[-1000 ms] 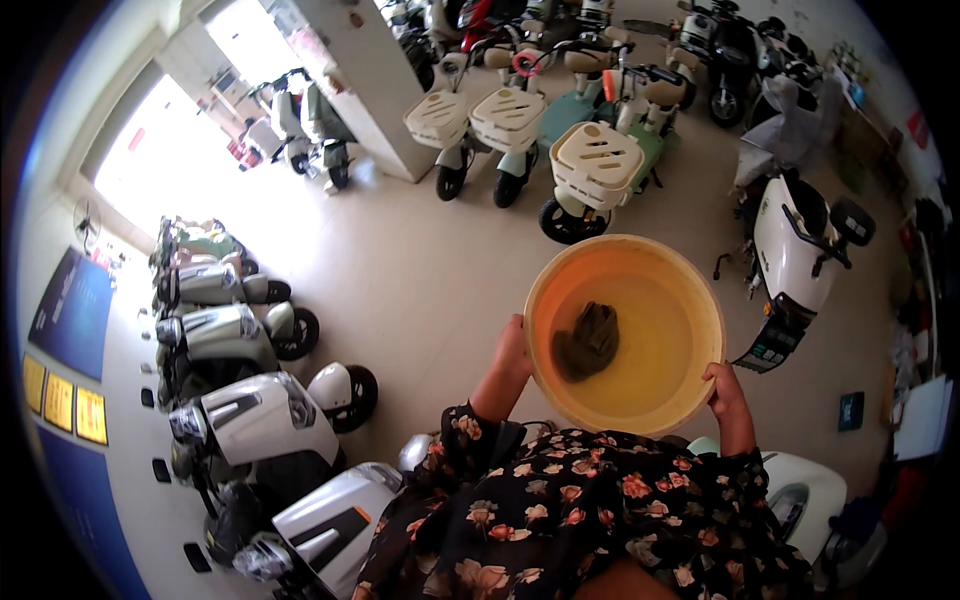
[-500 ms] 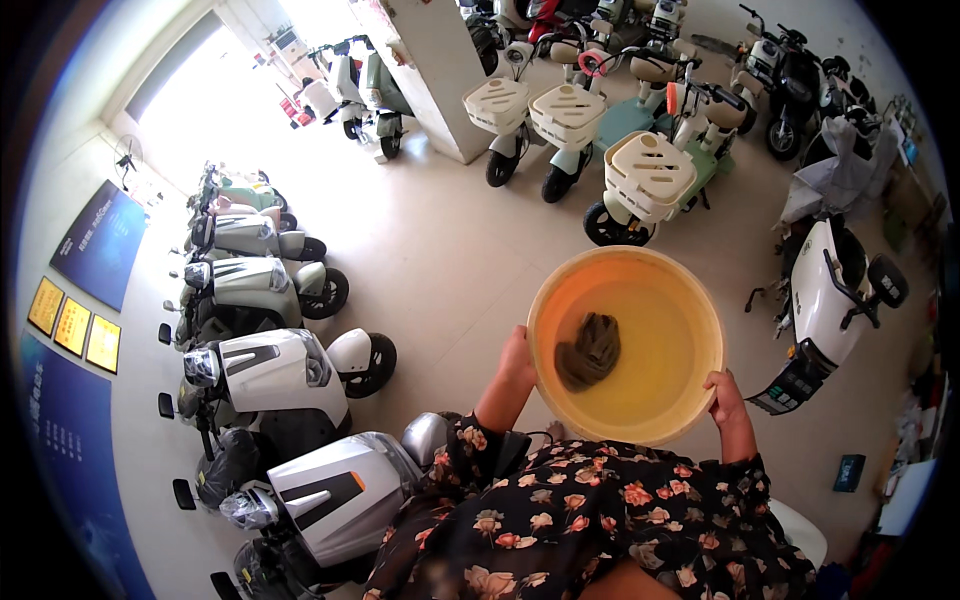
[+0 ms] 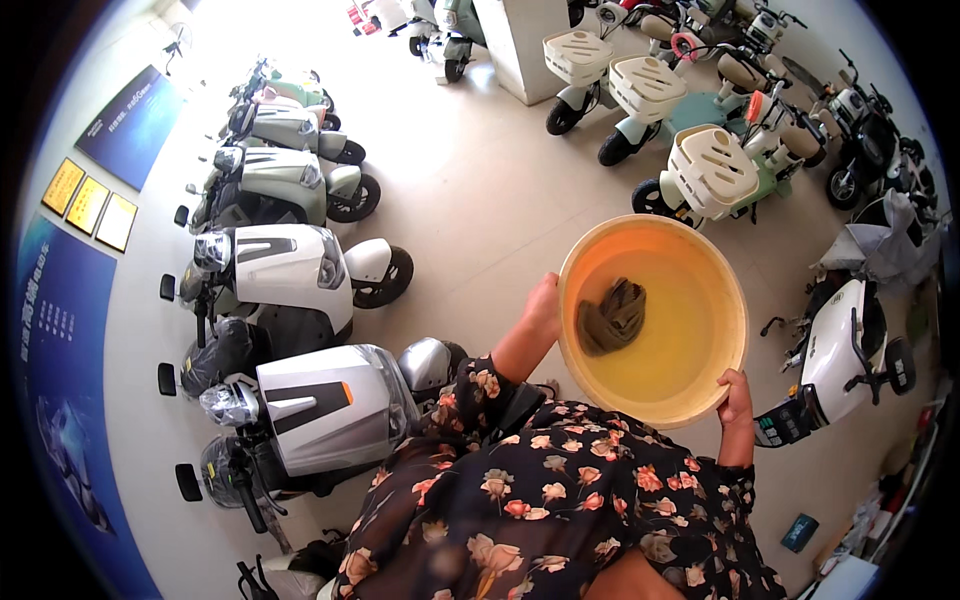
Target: The person cleans scooters by wringing out a cloth in a bucket of water and wiping the handlebars and front panels of several electric scooters.
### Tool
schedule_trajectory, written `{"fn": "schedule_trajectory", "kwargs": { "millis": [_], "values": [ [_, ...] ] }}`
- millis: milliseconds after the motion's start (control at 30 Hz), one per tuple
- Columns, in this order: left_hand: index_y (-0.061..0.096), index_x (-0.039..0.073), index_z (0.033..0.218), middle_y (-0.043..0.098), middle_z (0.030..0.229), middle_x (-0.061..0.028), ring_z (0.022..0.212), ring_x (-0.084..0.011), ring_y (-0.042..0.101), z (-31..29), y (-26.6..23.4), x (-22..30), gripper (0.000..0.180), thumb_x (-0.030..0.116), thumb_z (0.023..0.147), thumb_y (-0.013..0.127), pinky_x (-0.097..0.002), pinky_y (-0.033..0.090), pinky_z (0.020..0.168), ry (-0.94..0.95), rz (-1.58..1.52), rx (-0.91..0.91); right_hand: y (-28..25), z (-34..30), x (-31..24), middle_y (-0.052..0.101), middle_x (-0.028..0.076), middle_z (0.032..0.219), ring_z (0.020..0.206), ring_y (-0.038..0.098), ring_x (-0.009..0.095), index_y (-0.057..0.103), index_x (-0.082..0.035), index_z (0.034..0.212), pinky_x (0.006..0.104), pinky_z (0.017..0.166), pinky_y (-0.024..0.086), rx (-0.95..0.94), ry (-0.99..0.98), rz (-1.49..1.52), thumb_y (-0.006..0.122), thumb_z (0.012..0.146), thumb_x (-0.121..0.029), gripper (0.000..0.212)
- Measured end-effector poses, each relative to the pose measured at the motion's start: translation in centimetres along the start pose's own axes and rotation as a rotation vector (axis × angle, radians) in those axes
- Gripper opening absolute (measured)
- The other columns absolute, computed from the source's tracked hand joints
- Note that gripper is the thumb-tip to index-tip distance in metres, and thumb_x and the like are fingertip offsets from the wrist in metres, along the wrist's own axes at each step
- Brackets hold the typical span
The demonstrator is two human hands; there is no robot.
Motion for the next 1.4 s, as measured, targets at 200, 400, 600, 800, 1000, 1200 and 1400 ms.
{"fn": "schedule_trajectory", "kwargs": {
  "millis": [200, 400, 600, 800, 1000, 1200, 1400],
  "values": [
    [0.048, -0.004, 0.098, 0.053, 0.095, -0.0139, 0.087, -0.0268, 0.058, -3.3, 2.3, 1.0, 0.025, 0.018, 0.094, 0.037, -0.0462, 0.053, 0.076, -0.006, -0.008, 0.04, -0.3, -0.4, -0.1, 0.059, 0.015, 0.104, 0.095, 0.06, 0.03, 0.05, 0.007, 0.118, 0.0369, 0.086, 0.051, 0.007, 0.012, -0.004, 0.049, 0.065, -0.006, 0.055],
    [0.048, -0.004, 0.099, 0.054, 0.094, -0.0137, 0.086, -0.0268, 0.059, -2.1, 2.2, 0.5, 0.025, 0.017, 0.093, 0.036, -0.0459, 0.053, 0.076, -0.015, 0.014, -0.018, -0.8, -0.6, 0.0, 0.058, 0.015, 0.106, 0.094, 0.06, 0.029, 0.049, 0.007, 0.12, 0.0364, 0.085, 0.051, 0.032, 0.002, -0.007, 0.049, 0.066, -0.006, 0.056],
    [0.053, -0.006, 0.098, 0.058, 0.091, -0.0146, 0.081, -0.0268, 0.061, -2.0, 3.3, 1.3, 0.026, 0.015, 0.094, 0.038, -0.0435, 0.055, 0.073, -0.063, 0.033, -0.014, -0.7, -1.3, -0.2, 0.059, 0.016, 0.105, 0.094, 0.06, 0.028, 0.049, 0.007, 0.12, 0.036, 0.084, 0.05, 0.073, 0.006, 0.01, 0.049, 0.066, -0.007, 0.056],
    [0.053, -0.006, 0.091, 0.057, 0.09, -0.0132, 0.08, -0.0246, 0.061, -0.9, 3.9, 1.3, 0.025, 0.015, 0.092, 0.039, -0.0419, 0.053, 0.068, -0.088, 0.057, -0.01, -0.2, -1.9, 0.0, 0.059, 0.015, 0.105, 0.095, 0.06, 0.029, 0.049, 0.007, 0.12, 0.0365, 0.086, 0.05, 0.076, -0.007, 0.038, 0.049, 0.067, -0.008, 0.055],
    [0.052, -0.008, 0.101, 0.058, 0.093, -0.0158, 0.082, -0.0274, 0.062, 0.6, 5.1, 1.5, 0.026, 0.014, 0.094, 0.039, -0.0445, 0.055, 0.072, -0.106, 0.098, -0.014, -0.5, -2.1, 0.1, 0.06, 0.016, 0.108, 0.098, 0.06, 0.031, 0.048, 0.007, 0.123, 0.0374, 0.09, 0.05, 0.086, -0.007, 0.077, 0.048, 0.066, -0.008, 0.059],
    [0.052, -0.008, 0.102, 0.058, 0.093, -0.0149, 0.084, -0.0269, 0.061, 3.0, 6.2, 1.0, 0.027, 0.014, 0.094, 0.039, -0.0437, 0.055, 0.073, -0.144, 0.126, -0.11, -0.4, -2.7, 0.2, 0.06, 0.016, 0.11, 0.099, 0.061, 0.03, 0.047, 0.006, 0.125, 0.0373, 0.09, 0.051, 0.158, -0.016, 0.106, 0.048, 0.066, -0.008, 0.06],
    [0.053, -0.007, 0.098, 0.058, 0.094, -0.0151, 0.085, -0.0263, 0.061, 2.5, 9.0, 1.7, 0.027, 0.015, 0.095, 0.038, -0.0422, 0.054, 0.074, -0.187, 0.202, -0.079, -0.4, -3.4, 0.5, 0.06, 0.015, 0.112, 0.1, 0.061, 0.029, 0.048, 0.006, 0.125, 0.0364, 0.09, 0.051, 0.218, -0.03, 0.142, 0.048, 0.066, -0.007, 0.06]
  ]
}}
Point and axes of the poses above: each hand's wrist, its own z-axis towards the middle knuckle, its own y-axis out of the palm, x = y × z, the point moved 7 cm from there along z, towards the middle knuckle
